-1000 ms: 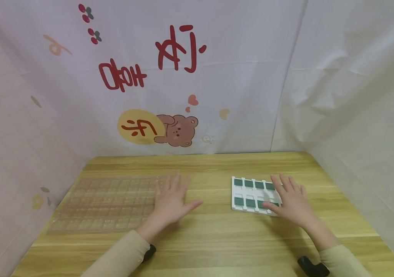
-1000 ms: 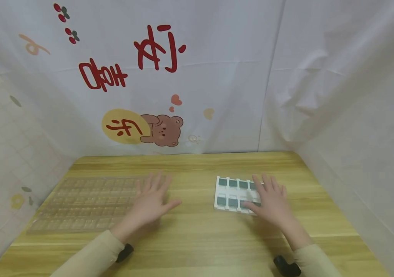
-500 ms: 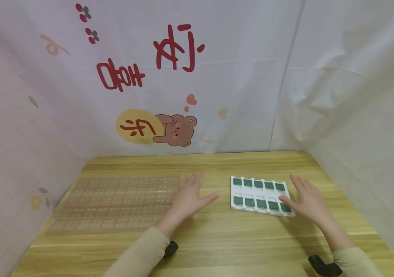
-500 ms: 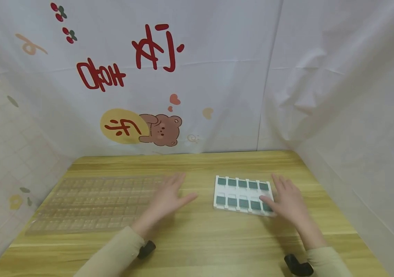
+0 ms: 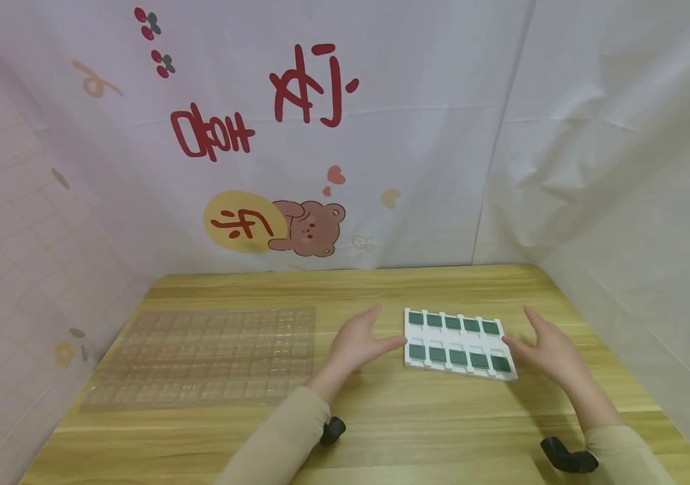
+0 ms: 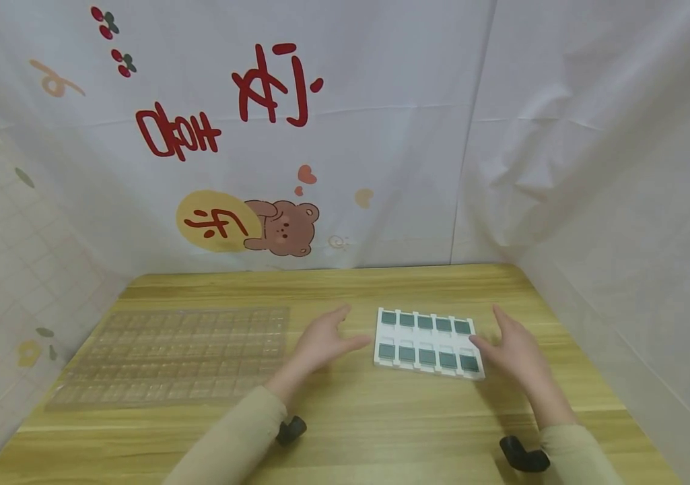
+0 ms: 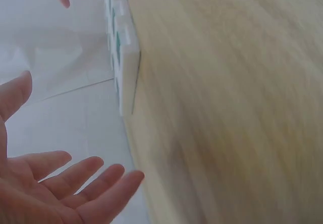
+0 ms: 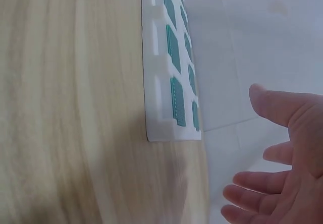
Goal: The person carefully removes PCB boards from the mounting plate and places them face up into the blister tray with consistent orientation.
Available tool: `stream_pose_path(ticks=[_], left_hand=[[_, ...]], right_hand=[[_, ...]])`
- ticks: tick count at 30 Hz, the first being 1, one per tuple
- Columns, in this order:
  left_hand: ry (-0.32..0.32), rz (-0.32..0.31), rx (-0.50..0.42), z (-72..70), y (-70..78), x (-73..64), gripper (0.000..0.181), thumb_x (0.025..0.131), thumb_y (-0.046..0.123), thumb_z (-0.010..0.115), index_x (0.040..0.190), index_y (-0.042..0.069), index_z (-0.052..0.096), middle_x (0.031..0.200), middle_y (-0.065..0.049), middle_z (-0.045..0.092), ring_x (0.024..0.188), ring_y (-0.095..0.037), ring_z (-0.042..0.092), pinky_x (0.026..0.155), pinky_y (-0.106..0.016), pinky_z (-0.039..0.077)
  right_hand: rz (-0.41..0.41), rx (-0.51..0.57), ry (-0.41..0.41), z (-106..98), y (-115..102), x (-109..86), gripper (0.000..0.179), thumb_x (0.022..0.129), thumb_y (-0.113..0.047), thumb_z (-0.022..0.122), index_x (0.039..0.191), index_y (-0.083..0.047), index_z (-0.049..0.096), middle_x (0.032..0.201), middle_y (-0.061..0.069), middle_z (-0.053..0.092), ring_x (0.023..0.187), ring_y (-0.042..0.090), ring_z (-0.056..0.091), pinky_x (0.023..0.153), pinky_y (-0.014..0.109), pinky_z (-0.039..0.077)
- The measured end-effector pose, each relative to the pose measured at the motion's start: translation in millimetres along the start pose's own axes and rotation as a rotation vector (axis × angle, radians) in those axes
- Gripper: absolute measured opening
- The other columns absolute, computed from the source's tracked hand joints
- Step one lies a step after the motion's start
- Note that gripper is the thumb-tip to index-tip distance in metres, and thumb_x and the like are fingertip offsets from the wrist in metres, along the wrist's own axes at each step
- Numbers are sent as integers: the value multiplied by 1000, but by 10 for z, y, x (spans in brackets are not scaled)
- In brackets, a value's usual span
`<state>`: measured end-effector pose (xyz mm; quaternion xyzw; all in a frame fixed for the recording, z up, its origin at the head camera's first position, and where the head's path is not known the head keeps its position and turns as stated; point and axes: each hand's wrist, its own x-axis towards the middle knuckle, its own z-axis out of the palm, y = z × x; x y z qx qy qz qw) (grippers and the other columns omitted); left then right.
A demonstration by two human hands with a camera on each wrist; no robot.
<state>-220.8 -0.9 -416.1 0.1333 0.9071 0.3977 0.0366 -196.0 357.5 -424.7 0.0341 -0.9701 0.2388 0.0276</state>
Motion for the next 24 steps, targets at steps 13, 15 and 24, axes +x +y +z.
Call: stream_pose_path(ticks=[13,15,24], left_hand=[[-16,-89,-170,276,25,192,80,80,42,80,142,2,51,127,-17,63,115,-31,60,94,-42,50],[-16,-105,-185,318,32,218,79,80,41,81,141,2,52,125,-17,63,112,-30,61,90,-39,51],[-14,-186,-283,433,53,326,71,81,32,82,139,1,54,113,-12,66,94,-21,65,63,-29,55]], right_hand=[[108,40,-94,32,46,71,91,98,-45,57,148,17,14,130,41,49,117,61,46,91,69,39],[118,41,-106,46,59,91,89,98,-45,57,147,18,16,129,41,50,117,60,46,91,68,39],[148,28,-141,91,73,205,84,97,-42,59,143,19,24,122,38,56,114,57,50,90,66,41]])
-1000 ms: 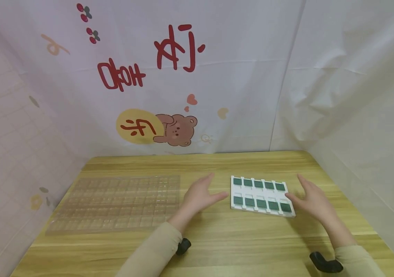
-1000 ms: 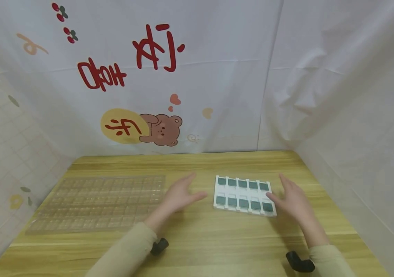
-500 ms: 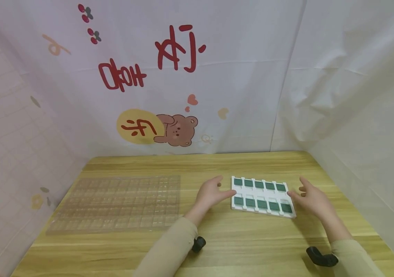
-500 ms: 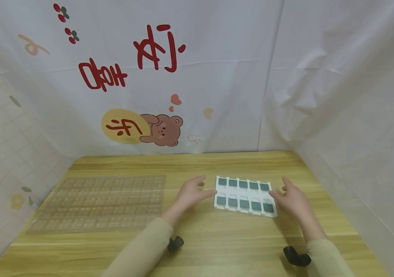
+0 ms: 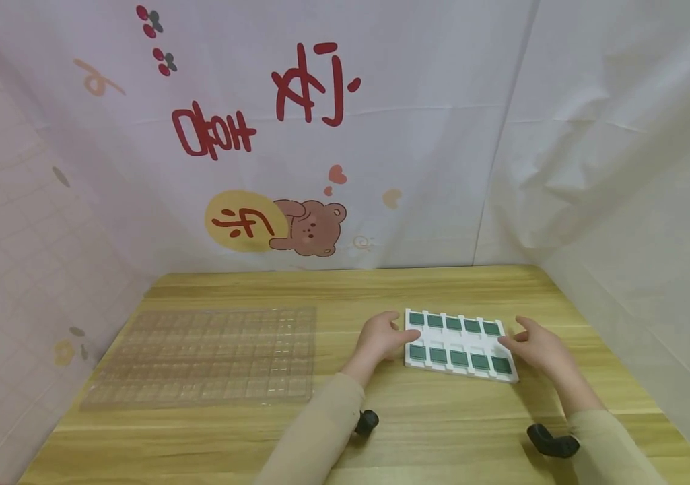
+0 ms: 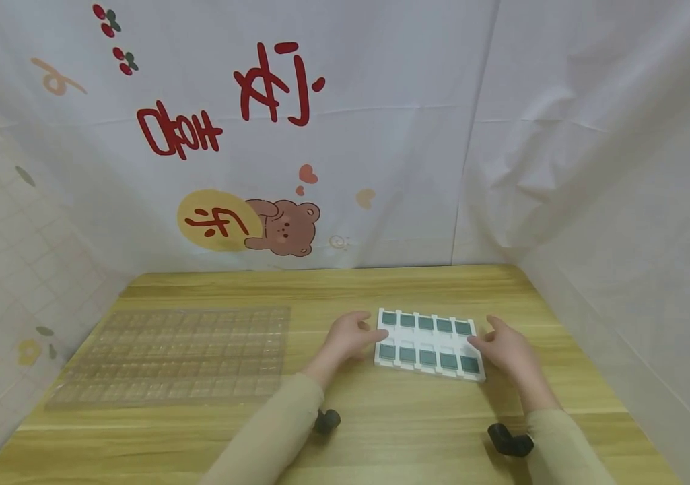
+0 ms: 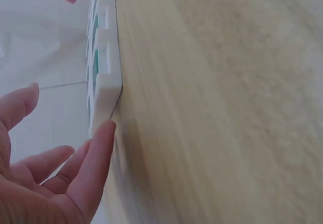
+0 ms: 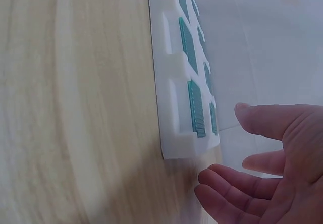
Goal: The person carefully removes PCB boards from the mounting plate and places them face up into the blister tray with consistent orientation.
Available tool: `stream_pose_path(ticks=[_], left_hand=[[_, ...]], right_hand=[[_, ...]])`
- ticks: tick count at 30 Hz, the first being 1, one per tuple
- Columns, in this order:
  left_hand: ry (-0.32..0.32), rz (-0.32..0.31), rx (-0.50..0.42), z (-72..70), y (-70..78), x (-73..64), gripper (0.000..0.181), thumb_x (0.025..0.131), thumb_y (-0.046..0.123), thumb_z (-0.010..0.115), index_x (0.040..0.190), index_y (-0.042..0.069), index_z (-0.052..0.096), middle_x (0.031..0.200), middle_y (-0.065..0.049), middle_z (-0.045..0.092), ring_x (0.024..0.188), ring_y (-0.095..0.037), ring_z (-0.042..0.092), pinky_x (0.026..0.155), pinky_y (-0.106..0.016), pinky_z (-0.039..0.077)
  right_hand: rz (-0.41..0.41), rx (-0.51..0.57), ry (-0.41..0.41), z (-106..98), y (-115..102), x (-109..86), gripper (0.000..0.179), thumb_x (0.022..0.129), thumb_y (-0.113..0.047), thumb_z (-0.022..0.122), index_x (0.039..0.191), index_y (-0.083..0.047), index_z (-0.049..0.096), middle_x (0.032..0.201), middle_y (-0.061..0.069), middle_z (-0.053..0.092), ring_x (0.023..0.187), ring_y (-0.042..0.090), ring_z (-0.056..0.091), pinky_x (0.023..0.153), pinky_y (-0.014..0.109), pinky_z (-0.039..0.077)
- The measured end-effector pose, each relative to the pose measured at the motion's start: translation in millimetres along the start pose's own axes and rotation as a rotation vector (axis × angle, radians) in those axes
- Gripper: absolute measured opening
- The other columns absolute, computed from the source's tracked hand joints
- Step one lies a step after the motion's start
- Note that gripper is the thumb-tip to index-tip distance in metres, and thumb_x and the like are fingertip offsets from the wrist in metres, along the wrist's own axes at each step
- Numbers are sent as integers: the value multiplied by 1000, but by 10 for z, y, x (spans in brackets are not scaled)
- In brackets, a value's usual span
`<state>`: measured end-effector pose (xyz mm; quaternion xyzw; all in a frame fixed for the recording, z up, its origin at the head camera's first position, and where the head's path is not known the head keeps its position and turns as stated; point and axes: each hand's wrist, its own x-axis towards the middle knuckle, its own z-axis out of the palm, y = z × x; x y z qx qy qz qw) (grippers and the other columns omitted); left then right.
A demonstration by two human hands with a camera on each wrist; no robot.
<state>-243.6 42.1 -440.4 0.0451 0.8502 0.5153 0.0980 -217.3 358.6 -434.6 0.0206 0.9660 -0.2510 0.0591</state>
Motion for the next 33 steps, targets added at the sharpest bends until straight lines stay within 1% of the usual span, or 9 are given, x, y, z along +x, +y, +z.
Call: stream_pose_path(ticks=[5,9,11,15,19,22,27,30,33], left_hand=[[-24,-62,-92,25,-10,34,69,83,26,81,141,1,52,108,-7,65,75,-19,68,59,-34,58],[-16,-97,-118,41,-16,63,65,84,24,80,139,2,54,115,-9,63,77,-17,67,59,-33,58],[-11,-113,-136,58,-25,83,62,84,22,80,138,3,55,119,-11,62,80,-18,67,59,-33,58],[-1,-132,-161,105,-47,130,59,84,19,79,137,3,57,123,-14,62,81,-19,67,58,-34,58],[13,-142,-165,147,-53,161,56,84,14,79,134,1,59,128,-14,61,76,-19,66,55,-34,58],[12,-148,-167,168,-38,169,50,84,10,78,130,1,61,122,-12,62,74,-19,65,54,-33,57],[2,-152,-148,185,-10,166,38,84,7,77,121,1,67,98,-5,63,71,-18,64,53,-31,57],[1,-157,-127,186,-2,156,40,84,7,77,122,1,66,95,-5,63,70,-17,63,53,-30,57],[-5,-160,-105,174,-2,154,46,84,6,76,128,0,63,96,-6,62,68,-16,61,53,-29,57]], right_hand=[[-5,0,2,27,7,25,80,97,-39,60,142,18,29,120,38,57,113,57,51,89,65,42],[-9,12,-3,32,6,39,73,98,-36,59,140,17,33,120,39,57,112,56,52,88,63,44],[4,61,-20,38,4,47,71,99,-33,59,141,18,33,122,41,54,110,53,55,86,59,48],[56,229,-70,62,14,73,70,100,-27,57,143,19,26,128,45,43,100,41,63,77,45,57],[85,333,-83,88,43,90,68,100,-20,58,145,17,24,130,46,40,94,31,64,72,38,58],[95,358,-80,94,59,92,65,98,-15,59,145,16,26,129,44,41,94,28,63,72,37,58],[103,387,-85,85,53,88,61,97,-8,58,145,15,28,124,40,45,91,23,61,71,36,58],[99,393,-90,90,61,100,59,96,-4,57,144,15,28,121,37,47,88,21,61,70,35,58],[95,407,-98,106,74,111,58,96,-2,56,144,16,28,120,36,47,87,19,61,70,35,58]])
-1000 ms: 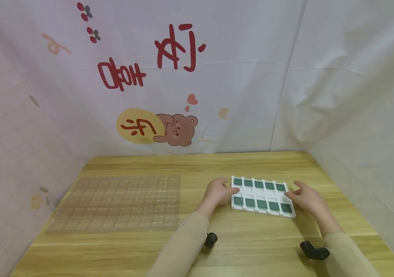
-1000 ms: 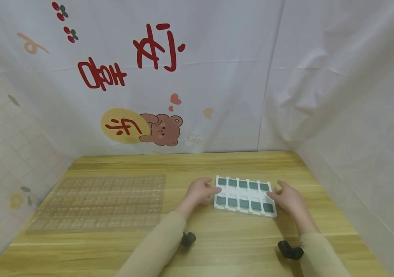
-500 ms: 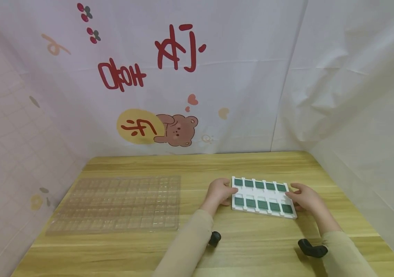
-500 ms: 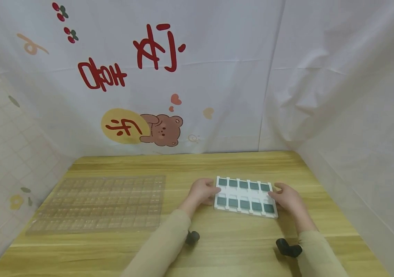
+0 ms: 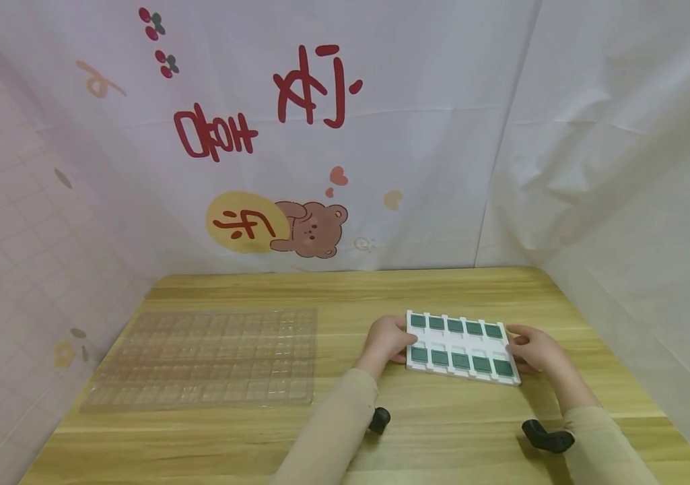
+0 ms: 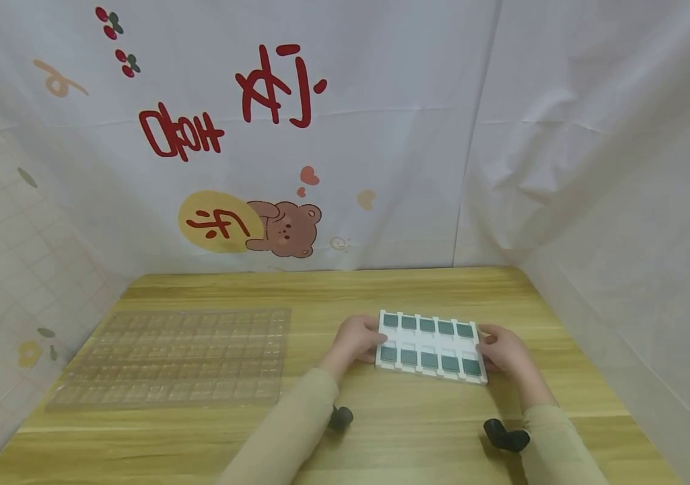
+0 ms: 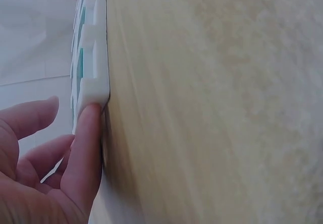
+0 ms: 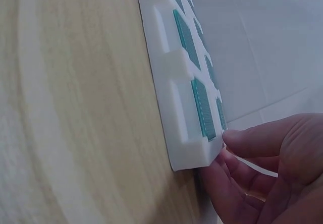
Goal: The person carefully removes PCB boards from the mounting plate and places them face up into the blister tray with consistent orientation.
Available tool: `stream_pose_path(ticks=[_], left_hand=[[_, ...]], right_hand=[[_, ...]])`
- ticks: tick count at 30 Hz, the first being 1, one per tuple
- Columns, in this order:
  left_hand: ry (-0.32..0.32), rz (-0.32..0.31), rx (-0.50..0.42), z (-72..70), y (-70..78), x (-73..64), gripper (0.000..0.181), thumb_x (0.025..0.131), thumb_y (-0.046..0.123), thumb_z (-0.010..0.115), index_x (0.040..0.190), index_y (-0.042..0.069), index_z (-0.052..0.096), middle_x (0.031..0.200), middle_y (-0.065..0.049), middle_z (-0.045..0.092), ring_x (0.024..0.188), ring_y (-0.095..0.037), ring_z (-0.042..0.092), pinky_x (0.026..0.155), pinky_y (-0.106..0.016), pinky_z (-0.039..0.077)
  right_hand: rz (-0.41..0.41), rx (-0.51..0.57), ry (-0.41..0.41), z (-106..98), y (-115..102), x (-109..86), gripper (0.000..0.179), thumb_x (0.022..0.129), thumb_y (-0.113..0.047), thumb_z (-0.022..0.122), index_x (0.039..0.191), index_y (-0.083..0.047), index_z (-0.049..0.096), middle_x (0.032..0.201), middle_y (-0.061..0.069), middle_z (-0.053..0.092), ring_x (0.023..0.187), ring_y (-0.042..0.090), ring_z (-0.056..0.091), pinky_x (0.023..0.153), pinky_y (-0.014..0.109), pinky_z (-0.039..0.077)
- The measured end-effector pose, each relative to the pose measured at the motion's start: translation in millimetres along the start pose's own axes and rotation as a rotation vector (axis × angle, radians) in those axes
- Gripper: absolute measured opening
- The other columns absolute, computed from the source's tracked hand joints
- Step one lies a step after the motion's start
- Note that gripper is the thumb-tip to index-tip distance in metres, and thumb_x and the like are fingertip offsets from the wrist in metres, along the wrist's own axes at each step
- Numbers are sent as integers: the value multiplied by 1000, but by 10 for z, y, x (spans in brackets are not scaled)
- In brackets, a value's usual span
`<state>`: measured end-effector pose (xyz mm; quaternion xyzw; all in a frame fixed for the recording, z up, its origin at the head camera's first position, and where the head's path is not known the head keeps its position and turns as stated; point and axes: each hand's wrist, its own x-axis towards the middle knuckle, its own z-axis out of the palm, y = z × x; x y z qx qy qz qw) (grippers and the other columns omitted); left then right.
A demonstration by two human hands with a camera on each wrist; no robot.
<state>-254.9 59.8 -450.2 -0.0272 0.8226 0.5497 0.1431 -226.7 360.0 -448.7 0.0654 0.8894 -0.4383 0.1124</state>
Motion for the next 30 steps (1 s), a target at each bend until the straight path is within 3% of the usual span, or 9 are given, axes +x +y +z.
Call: stream_pose_path(ticks=[9,15,23,30], left_hand=[[-23,0,16,-62,-26,7,47,86,2,72,132,2,62,84,-7,60,66,-17,62,54,-30,57],[0,16,36,-100,-43,-1,47,83,-8,66,129,1,63,79,-9,59,62,-17,60,52,-29,57],[35,36,70,-132,-104,14,56,77,-15,62,130,3,63,119,-10,63,54,-15,58,49,-29,56],[37,44,72,-193,-131,6,59,73,-17,60,129,1,62,125,-15,61,53,-17,60,49,-29,56]], right_hand=[[5,92,-29,47,-20,-11,56,96,1,55,144,16,29,118,31,47,84,17,60,71,34,58],[-2,102,-28,67,-39,-8,56,95,2,57,143,17,30,114,28,50,85,17,58,72,34,58],[2,110,-26,118,-47,5,55,95,3,57,143,16,32,115,27,50,86,17,58,72,34,58],[-27,127,-46,161,-58,30,55,95,5,57,142,18,31,109,23,50,84,18,58,71,35,58]])
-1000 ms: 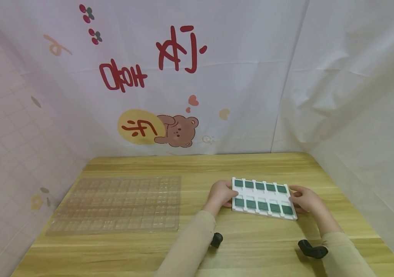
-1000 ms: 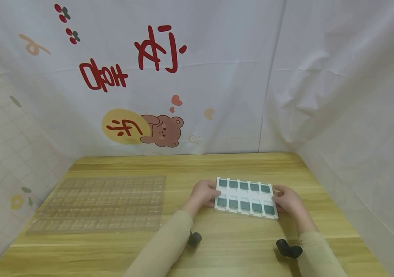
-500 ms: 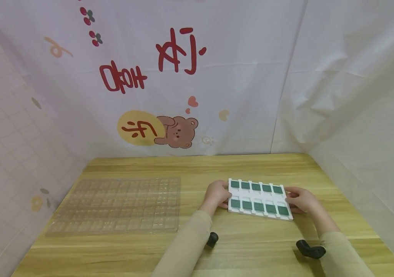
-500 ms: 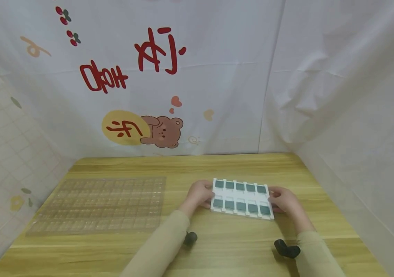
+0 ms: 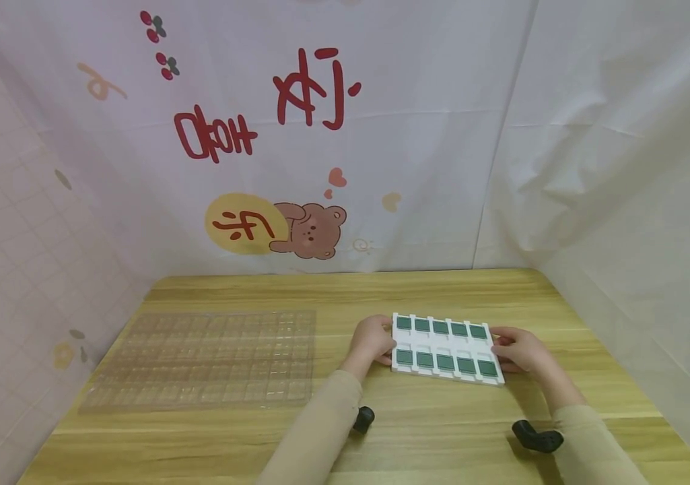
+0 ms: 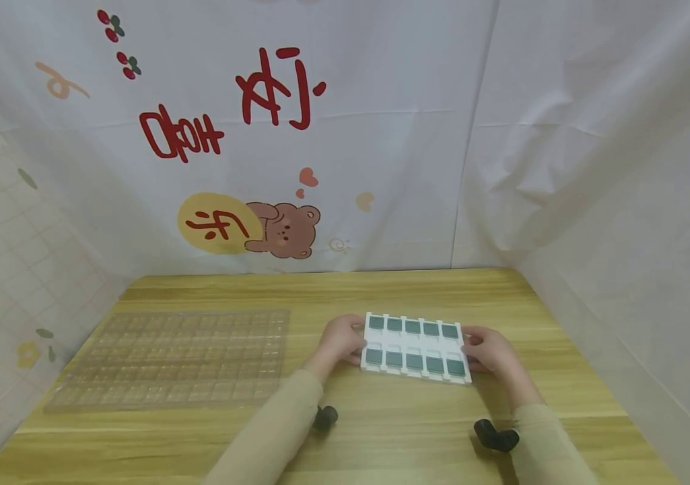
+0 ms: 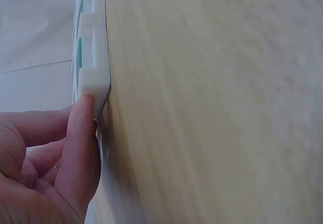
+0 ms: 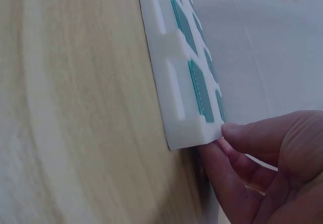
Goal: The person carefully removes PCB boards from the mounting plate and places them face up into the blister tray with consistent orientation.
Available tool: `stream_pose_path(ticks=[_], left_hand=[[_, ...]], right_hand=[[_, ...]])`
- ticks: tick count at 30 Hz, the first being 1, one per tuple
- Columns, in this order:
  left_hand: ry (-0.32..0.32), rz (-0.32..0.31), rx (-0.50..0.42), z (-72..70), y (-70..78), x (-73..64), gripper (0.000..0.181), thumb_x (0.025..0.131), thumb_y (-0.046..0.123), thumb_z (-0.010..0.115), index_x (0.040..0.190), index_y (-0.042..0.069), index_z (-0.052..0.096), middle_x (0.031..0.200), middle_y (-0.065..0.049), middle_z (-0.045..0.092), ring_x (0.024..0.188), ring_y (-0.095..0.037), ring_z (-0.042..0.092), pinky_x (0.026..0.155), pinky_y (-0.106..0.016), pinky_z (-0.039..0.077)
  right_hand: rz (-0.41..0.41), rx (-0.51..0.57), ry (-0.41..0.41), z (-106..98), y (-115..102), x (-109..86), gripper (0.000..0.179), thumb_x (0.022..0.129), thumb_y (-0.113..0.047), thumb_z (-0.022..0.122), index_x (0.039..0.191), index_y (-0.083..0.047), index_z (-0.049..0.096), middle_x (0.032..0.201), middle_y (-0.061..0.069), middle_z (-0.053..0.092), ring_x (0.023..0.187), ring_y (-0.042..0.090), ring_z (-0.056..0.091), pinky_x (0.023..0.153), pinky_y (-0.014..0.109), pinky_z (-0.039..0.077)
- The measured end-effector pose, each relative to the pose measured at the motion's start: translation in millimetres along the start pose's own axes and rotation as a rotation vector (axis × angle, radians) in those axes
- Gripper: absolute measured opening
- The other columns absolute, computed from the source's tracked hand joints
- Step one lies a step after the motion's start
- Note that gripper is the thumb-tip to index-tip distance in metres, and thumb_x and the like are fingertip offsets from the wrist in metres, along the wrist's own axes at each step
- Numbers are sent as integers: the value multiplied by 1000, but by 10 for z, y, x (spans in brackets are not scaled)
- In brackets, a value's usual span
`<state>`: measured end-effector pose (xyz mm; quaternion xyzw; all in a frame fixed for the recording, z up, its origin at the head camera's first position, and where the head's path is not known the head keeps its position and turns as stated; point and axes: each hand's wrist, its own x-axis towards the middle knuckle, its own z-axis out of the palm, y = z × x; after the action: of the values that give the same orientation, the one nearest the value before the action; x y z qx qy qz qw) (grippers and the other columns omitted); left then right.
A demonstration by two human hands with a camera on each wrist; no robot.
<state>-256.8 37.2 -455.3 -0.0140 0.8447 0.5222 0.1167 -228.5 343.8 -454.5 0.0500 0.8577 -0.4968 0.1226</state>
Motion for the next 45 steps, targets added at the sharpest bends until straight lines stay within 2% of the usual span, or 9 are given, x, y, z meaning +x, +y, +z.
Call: stream_pose_path(ticks=[7,15,26,35,41,45], left_hand=[[-3,12,30,-94,-20,-37,58,74,-17,62,130,0,61,117,-18,62,54,-18,61,49,-29,56],[2,7,19,-200,-91,-54,56,76,-16,65,130,-1,60,93,-15,60,60,-20,63,49,-29,56],[-9,-15,-53,-413,-191,-78,56,77,-16,66,131,-3,59,95,-19,61,63,-24,65,52,-32,57],[-7,-20,-25,-557,-221,-125,60,75,-19,66,132,-4,57,103,-22,60,67,-27,65,52,-34,57],[-18,-7,-24,-645,-286,-144,64,73,-22,64,135,-7,54,90,-19,59,66,-29,66,52,-34,58],[-23,-13,-13,-706,-300,-174,64,73,-22,63,135,-8,53,89,-18,58,66,-28,65,53,-34,58]], right_hand=[[7,-8,-2,62,-34,43,55,95,3,58,143,15,34,111,22,52,86,18,59,72,35,58],[-2,-10,-18,162,-110,82,54,96,3,57,143,15,34,115,25,51,89,20,58,73,36,58],[-24,3,-11,353,-192,177,53,93,5,59,142,14,38,111,24,52,83,19,59,70,35,58],[-33,-5,-16,491,-283,209,52,93,5,60,140,13,41,110,24,53,81,20,59,68,35,58],[-50,-8,-27,583,-312,252,51,92,6,61,139,12,44,108,22,54,79,19,60,66,35,58],[-63,7,-42,647,-351,260,51,91,7,60,139,13,43,106,21,54,78,20,60,66,35,58]])
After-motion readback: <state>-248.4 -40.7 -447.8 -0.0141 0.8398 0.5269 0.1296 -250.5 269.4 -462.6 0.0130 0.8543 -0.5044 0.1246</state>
